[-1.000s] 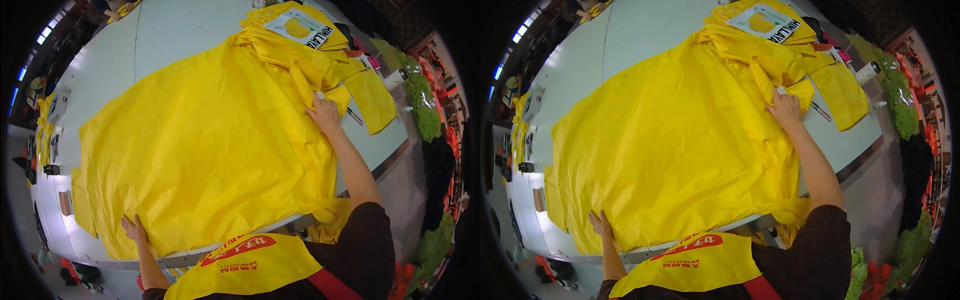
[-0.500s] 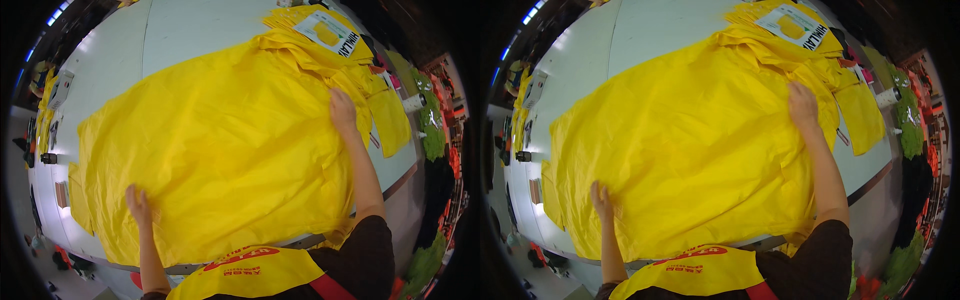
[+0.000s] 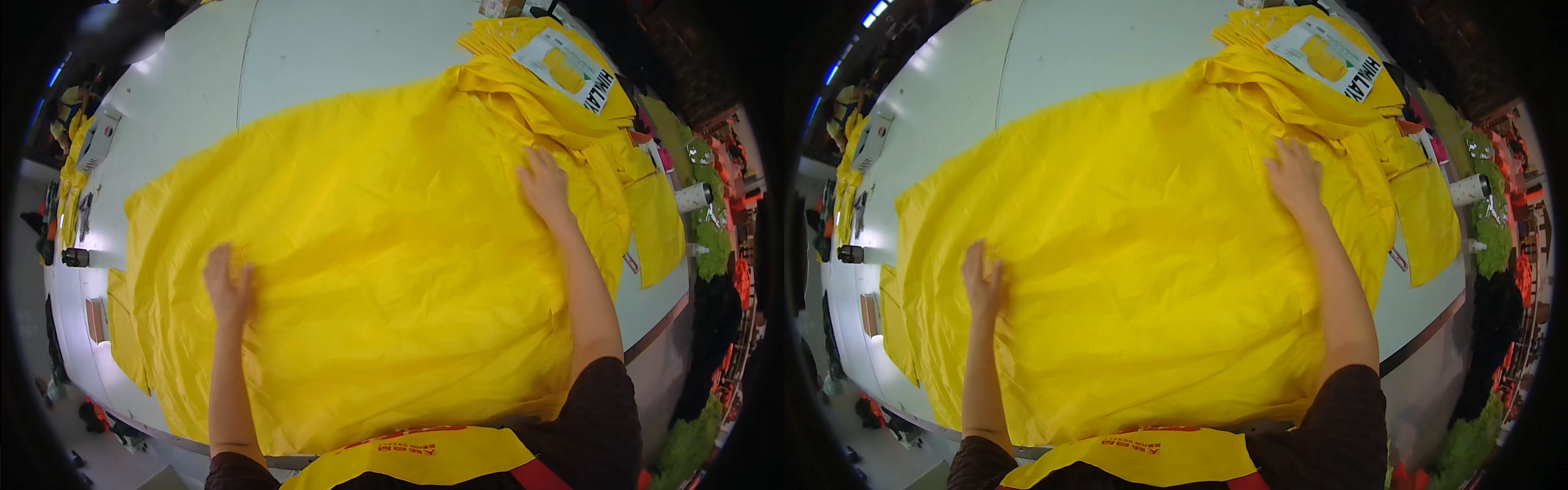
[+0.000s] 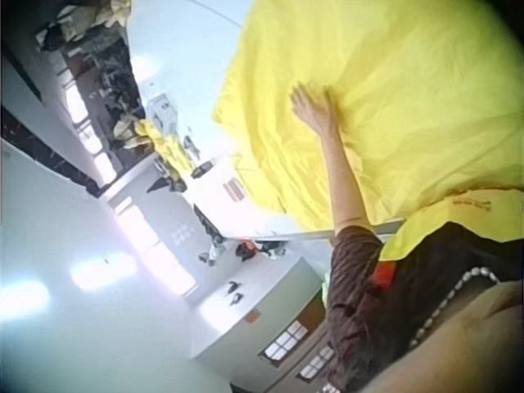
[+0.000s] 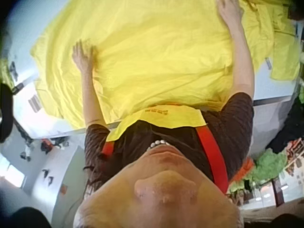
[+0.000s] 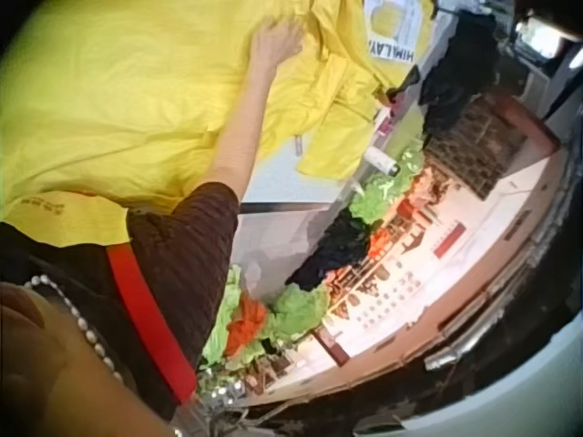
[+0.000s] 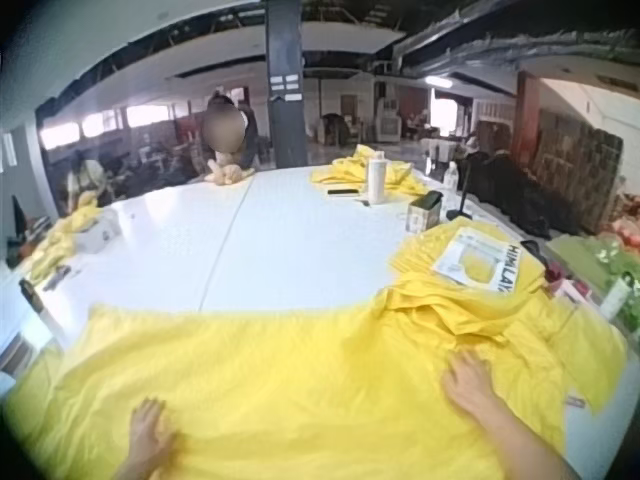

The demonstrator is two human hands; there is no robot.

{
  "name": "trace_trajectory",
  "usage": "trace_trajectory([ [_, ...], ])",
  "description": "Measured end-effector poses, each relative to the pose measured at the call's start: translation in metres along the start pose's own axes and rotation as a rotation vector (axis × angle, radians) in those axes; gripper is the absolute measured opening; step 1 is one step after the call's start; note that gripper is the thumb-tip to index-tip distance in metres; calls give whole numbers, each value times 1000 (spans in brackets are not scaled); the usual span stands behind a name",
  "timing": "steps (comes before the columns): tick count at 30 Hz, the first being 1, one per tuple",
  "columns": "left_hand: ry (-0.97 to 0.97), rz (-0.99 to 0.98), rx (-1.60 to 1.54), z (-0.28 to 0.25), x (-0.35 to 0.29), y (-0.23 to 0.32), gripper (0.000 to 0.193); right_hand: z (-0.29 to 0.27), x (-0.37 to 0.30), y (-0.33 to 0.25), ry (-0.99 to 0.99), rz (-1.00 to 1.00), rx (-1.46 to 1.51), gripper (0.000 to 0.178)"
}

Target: The person folds yellow fabric items on a large white table. They unfold, smooth, and fold each item into a compact rectangle, then place it into a white basket. The process is repeated for multiple items.

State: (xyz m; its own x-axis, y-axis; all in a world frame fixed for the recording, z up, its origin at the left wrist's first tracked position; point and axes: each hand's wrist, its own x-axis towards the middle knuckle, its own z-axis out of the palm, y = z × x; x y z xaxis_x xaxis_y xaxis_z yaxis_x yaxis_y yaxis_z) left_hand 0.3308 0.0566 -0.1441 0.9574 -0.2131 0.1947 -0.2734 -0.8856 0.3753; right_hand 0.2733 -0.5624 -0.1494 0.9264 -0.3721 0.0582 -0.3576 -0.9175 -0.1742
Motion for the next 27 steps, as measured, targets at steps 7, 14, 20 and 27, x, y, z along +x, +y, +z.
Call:
trace_trajectory([
  [7, -51, -78, 27, 7, 61, 26, 62, -15, 59, -21, -112, -6, 343, 69],
  [14, -141, -142, 319, -32, -148, -9, 67, -71, -142, 11, -78, 272, -153, 68],
  [20, 39, -303, 278, -68, -215, -82, 64, -46, -199, 114, 7, 235, 15, 68],
  [27, -158, -232, 377, -71, -259, -15, 65, -46, -311, 103, -72, 252, 127, 60],
])
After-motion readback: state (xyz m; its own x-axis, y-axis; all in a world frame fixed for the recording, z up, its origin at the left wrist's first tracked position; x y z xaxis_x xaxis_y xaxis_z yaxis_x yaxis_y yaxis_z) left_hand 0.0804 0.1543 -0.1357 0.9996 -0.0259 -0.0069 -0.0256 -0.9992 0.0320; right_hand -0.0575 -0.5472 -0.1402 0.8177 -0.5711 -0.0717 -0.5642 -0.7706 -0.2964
